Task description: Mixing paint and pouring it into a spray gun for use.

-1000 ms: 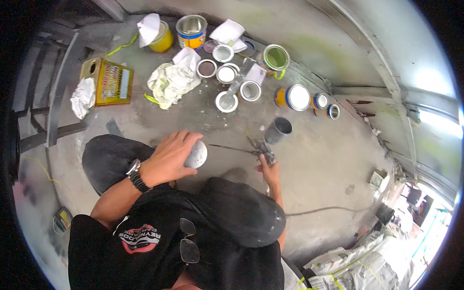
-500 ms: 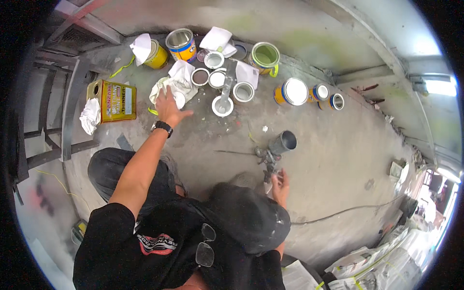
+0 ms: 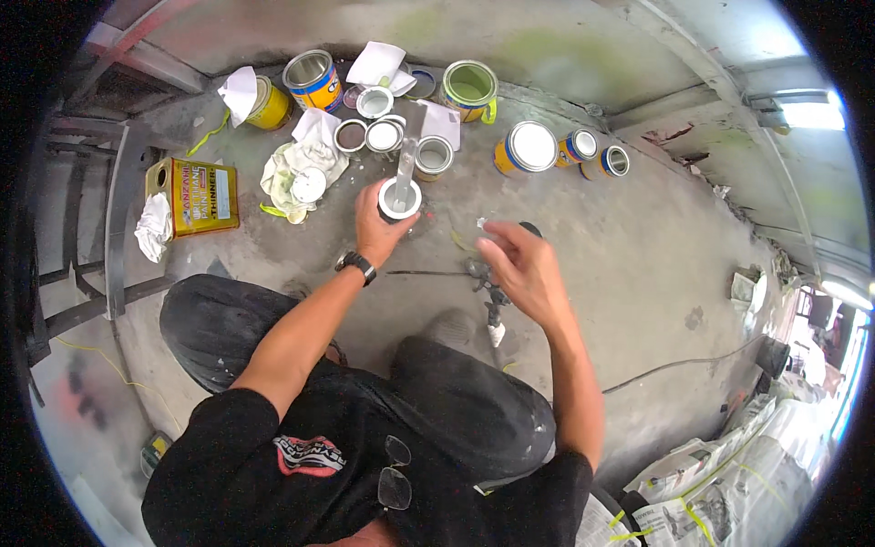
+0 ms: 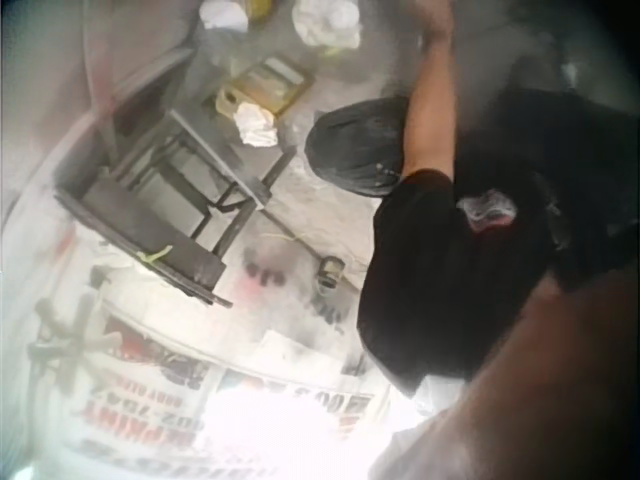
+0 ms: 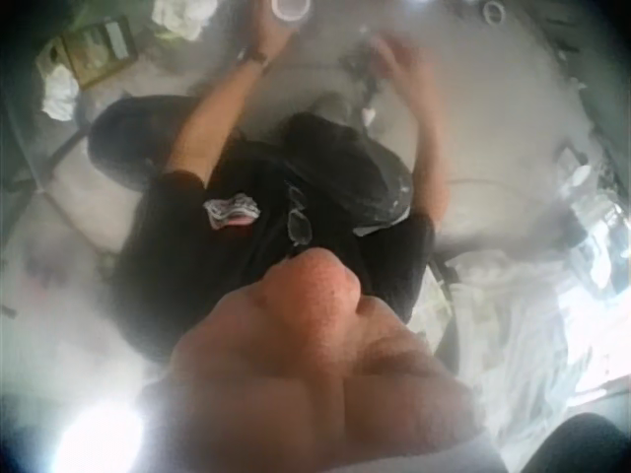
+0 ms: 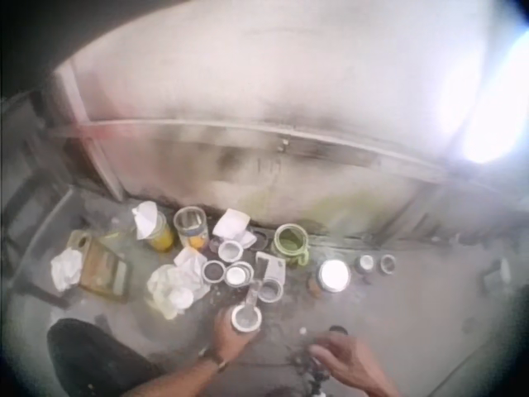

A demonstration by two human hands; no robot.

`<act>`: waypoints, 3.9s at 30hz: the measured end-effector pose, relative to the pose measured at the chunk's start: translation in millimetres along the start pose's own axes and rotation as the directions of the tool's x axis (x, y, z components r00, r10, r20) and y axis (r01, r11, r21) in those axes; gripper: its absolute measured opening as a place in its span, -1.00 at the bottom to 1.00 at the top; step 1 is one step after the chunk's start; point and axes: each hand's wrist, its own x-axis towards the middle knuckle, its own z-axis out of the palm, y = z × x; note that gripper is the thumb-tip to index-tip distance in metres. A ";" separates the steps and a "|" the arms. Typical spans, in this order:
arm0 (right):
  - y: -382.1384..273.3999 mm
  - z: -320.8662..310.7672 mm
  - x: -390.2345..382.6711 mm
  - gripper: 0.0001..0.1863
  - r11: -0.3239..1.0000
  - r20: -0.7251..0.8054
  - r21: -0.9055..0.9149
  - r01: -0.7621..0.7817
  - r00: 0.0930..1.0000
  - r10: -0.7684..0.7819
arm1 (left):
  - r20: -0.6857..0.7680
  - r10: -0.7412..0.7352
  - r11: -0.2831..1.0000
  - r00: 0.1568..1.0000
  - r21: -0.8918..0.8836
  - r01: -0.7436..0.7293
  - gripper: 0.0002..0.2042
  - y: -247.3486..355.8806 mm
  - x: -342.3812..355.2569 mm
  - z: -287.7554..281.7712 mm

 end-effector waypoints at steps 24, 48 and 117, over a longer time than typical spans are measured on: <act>-52.2 56.9 4.3 -0.79 0.678 0.032 -0.411 0.610 0.753 -0.657 | 0.078 0.155 0.976 0.985 -0.168 -0.141 -0.20 74.6 -8.0 -60.5; -54.5 53.4 8.5 -0.66 0.513 0.168 -0.571 0.641 0.703 -0.692 | 0.082 0.134 0.974 0.988 -0.192 -0.116 -0.23 74.7 -4.6 -59.8; -38.6 47.4 17.0 -0.55 0.539 0.146 -0.557 0.632 0.713 -0.685 | 0.122 0.190 0.978 0.974 -0.105 -0.178 -0.22 72.1 -4.5 -54.1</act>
